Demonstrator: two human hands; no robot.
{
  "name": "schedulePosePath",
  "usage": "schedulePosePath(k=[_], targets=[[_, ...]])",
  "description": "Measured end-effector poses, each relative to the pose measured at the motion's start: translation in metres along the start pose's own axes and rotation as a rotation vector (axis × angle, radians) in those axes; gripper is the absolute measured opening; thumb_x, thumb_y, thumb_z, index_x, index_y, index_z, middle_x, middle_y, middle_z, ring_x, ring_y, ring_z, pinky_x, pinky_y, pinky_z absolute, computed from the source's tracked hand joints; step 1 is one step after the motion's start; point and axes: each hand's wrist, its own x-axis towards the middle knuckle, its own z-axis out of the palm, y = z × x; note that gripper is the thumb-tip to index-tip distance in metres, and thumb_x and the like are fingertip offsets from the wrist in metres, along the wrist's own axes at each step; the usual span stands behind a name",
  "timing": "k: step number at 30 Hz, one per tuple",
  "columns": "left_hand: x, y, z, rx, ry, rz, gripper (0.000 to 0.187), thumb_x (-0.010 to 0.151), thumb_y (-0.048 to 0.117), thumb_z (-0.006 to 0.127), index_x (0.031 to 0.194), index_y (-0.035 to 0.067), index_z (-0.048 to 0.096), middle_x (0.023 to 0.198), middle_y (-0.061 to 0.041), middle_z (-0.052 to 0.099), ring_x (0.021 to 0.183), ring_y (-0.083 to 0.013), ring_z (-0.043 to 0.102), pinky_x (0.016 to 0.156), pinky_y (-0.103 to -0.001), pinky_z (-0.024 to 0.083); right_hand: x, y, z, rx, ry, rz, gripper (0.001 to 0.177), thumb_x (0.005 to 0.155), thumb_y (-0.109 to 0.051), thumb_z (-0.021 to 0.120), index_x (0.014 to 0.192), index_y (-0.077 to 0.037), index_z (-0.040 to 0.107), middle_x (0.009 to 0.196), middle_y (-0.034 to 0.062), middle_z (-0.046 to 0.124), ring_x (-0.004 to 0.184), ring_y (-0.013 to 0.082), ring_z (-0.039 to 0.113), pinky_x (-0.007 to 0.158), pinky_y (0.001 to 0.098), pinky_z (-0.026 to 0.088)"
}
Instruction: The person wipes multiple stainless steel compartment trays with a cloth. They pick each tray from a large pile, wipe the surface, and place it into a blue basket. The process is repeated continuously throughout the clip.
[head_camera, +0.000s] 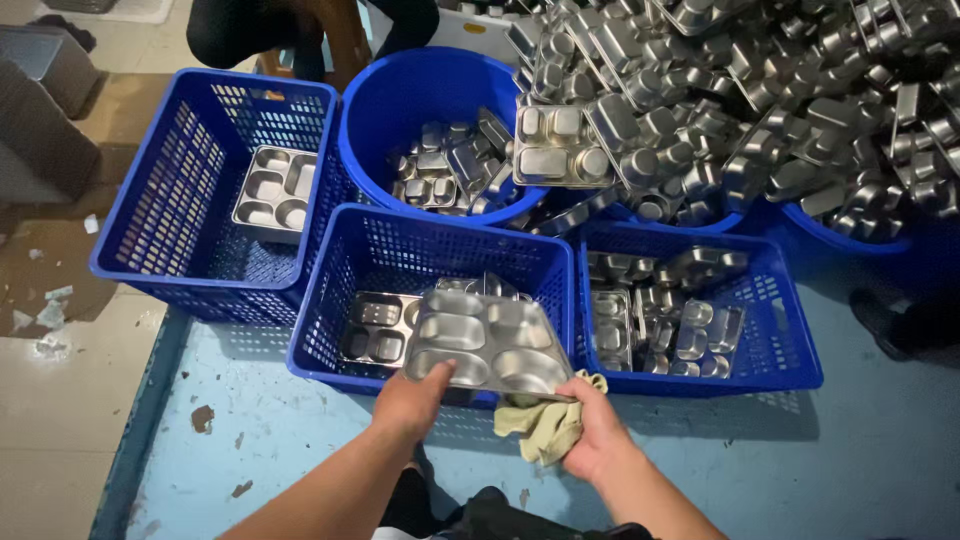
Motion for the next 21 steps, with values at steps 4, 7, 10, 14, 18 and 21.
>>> schedulePosePath(k=[4, 7, 10, 14, 18, 21], targets=[[-0.008, 0.002, -0.01, 0.495, 0.22, 0.397, 0.093, 0.074, 0.057, 0.083, 0.144, 0.008, 0.048, 0.142, -0.023, 0.049, 0.13, -0.0399, 0.048, 0.099, -0.048, 0.046, 0.008, -0.007, 0.0, -0.096, 0.036, -0.112, 0.027, 0.08, -0.012, 0.061, 0.101, 0.005, 0.063, 0.097, 0.0222, 0.071, 0.087, 0.0386, 0.073, 0.085, 0.0541, 0.06], [-0.031, 0.012, -0.002, 0.627, 0.06, 0.645, 0.075, 0.075, 0.05, 0.08, 0.134, 0.012, 0.054, 0.133, -0.016, 0.053, 0.125, -0.0351, 0.051, 0.099, -0.047, 0.047, 0.005, -0.011, 0.007, -0.143, 0.051, -0.12, 0.027, 0.079, -0.012, 0.06, 0.099, 0.005, 0.066, 0.095, 0.0207, 0.072, 0.084, 0.0366, 0.073, 0.081, 0.0511, 0.061], [-0.044, 0.019, 0.021, 0.67, -0.087, 0.934, 0.05, 0.08, 0.042, 0.076, 0.115, 0.009, 0.065, 0.123, -0.015, 0.058, 0.122, -0.0356, 0.052, 0.1, -0.049, 0.045, 0.005, -0.009, 0.022, -0.157, 0.021, -0.072, 0.027, 0.078, -0.015, 0.061, 0.097, 0.002, 0.067, 0.093, 0.02, 0.073, 0.08, 0.0357, 0.072, 0.075, 0.0487, 0.06], [-0.035, 0.017, 0.039, 0.648, -0.102, 1.074, 0.023, 0.092, 0.028, 0.06, 0.095, 0.01, 0.073, 0.111, -0.01, 0.066, 0.116, -0.034, 0.058, 0.099, -0.049, 0.045, 0.003, 0.0, 0.045, -0.141, 0.037, -0.122, 0.018, 0.082, -0.016, 0.064, 0.096, -0.005, 0.064, 0.089, 0.0138, 0.071, 0.078, 0.0325, 0.07, 0.073, 0.0485, 0.058], [-0.021, 0.031, 0.046, 0.484, -0.015, 0.898, 0.03, 0.095, 0.033, 0.055, 0.097, 0.01, 0.075, 0.105, -0.014, 0.071, 0.106, -0.0378, 0.064, 0.094, -0.049, 0.047, -0.017, -0.002, 0.056, -0.042, 0.05, -0.255, 0.023, 0.089, -0.022, 0.064, 0.106, -0.007, 0.068, 0.095, 0.0104, 0.075, 0.085, 0.0271, 0.072, 0.081, 0.0427, 0.057], [-0.011, 0.05, 0.047, 0.272, -0.035, 0.609, 0.037, 0.098, 0.039, 0.053, 0.105, 0.011, 0.076, 0.104, -0.017, 0.075, 0.101, -0.0364, 0.069, 0.093, -0.047, 0.049, -0.021, 0.013, 0.054, -0.083, -0.017, -0.431, 0.031, 0.089, -0.016, 0.062, 0.113, 0.001, 0.07, 0.101, 0.0149, 0.076, 0.09, 0.029, 0.073, 0.083, 0.0429, 0.057]])
